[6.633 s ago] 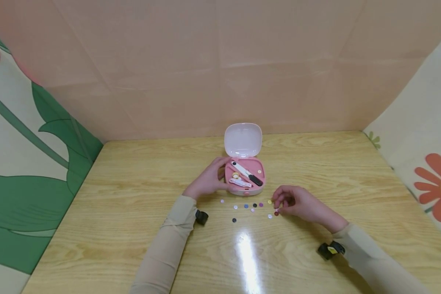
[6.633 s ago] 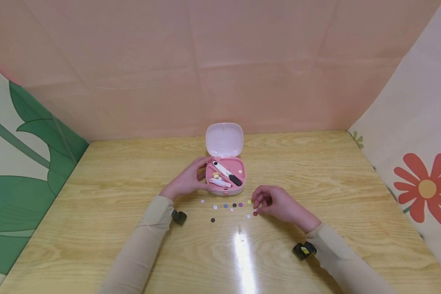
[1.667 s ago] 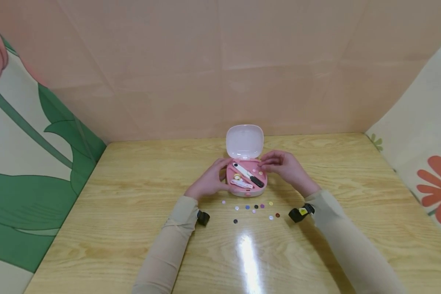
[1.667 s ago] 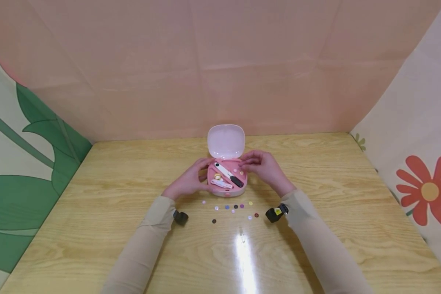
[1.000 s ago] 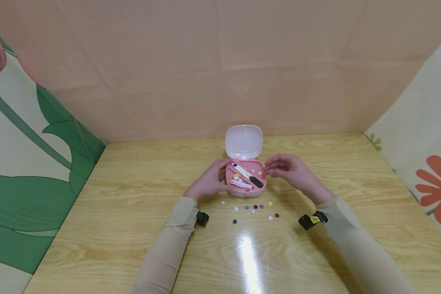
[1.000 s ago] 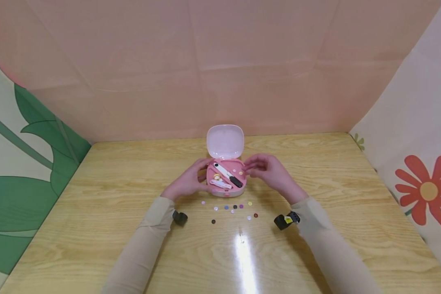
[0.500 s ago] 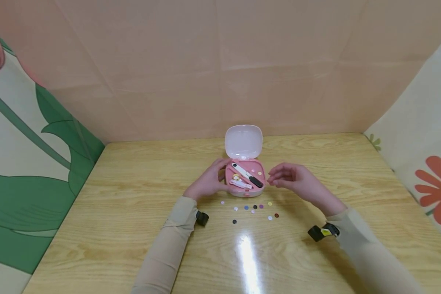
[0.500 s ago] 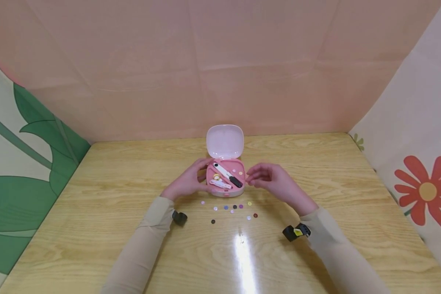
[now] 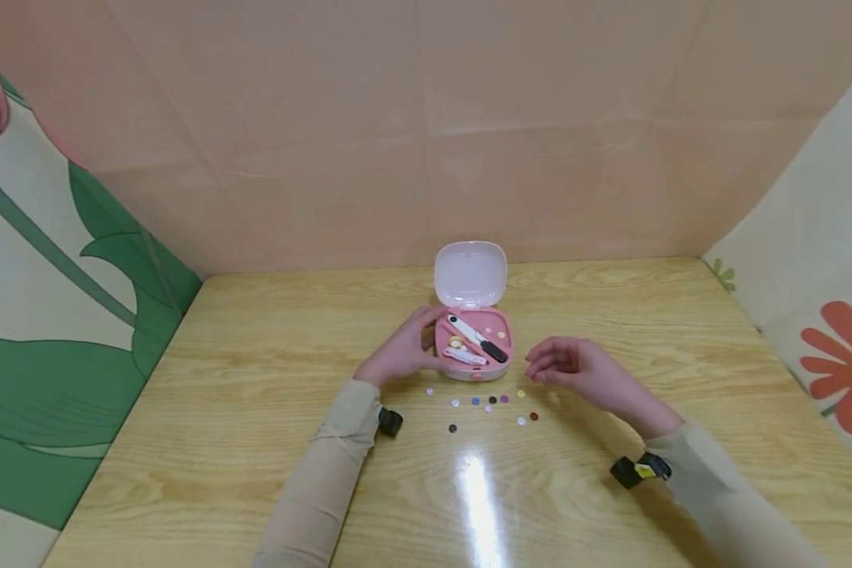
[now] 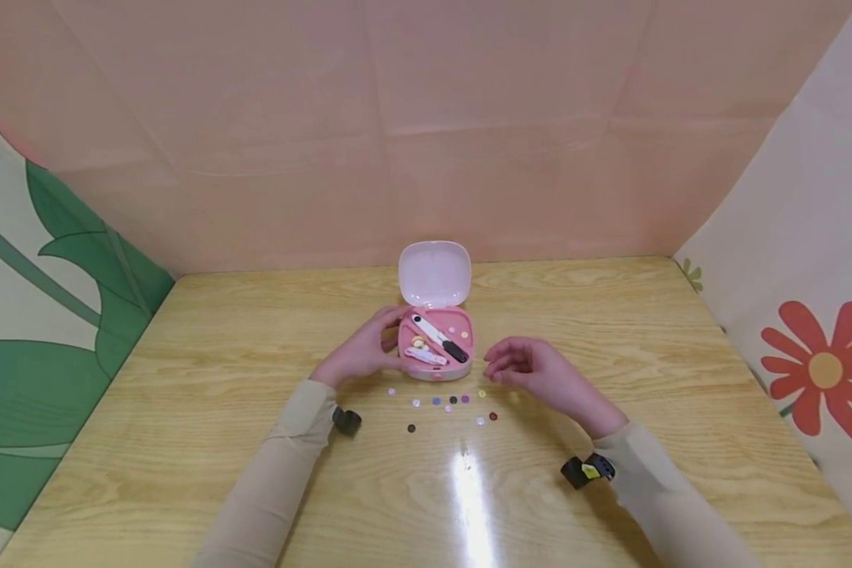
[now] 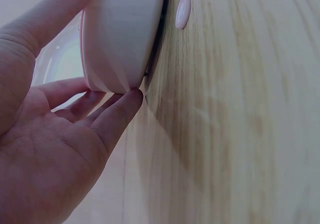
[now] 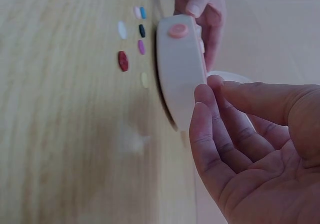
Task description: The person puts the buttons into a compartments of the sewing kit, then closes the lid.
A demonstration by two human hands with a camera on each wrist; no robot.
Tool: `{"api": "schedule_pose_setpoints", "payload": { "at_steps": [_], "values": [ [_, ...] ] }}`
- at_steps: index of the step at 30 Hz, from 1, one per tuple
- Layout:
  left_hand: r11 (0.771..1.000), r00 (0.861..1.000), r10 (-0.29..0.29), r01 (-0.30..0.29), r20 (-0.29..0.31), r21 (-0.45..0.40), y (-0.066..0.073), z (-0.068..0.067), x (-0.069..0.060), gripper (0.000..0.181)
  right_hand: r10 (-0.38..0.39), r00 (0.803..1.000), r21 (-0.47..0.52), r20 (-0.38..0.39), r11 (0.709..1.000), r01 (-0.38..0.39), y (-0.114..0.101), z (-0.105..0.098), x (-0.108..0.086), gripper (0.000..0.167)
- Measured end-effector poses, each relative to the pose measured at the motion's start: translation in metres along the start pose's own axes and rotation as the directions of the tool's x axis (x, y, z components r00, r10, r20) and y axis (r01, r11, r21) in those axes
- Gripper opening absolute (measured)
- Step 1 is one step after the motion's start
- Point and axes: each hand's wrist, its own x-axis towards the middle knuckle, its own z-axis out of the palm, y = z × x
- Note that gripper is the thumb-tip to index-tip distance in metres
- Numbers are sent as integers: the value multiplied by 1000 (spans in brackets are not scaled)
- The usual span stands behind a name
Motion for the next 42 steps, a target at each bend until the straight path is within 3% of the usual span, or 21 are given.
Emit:
{"api": "schedule_pose_setpoints", "payload": {
  "at_steps": [17,31,42],
  "values": [
    [1000,1000,-3,3,1,-7,2,0,-2,94,-8,998,-29,58,1000,9,17,8,-13,22],
    [1000,1000,-14,14,-9,3,1,1,1,98,-32,991,32,127,999,28,21,12,-15,26],
    [1000,1000,9,-9,-3,15,4,1,0,95,-3,993,-33,116,999,6,22,19,-15,26]
  ]
}}
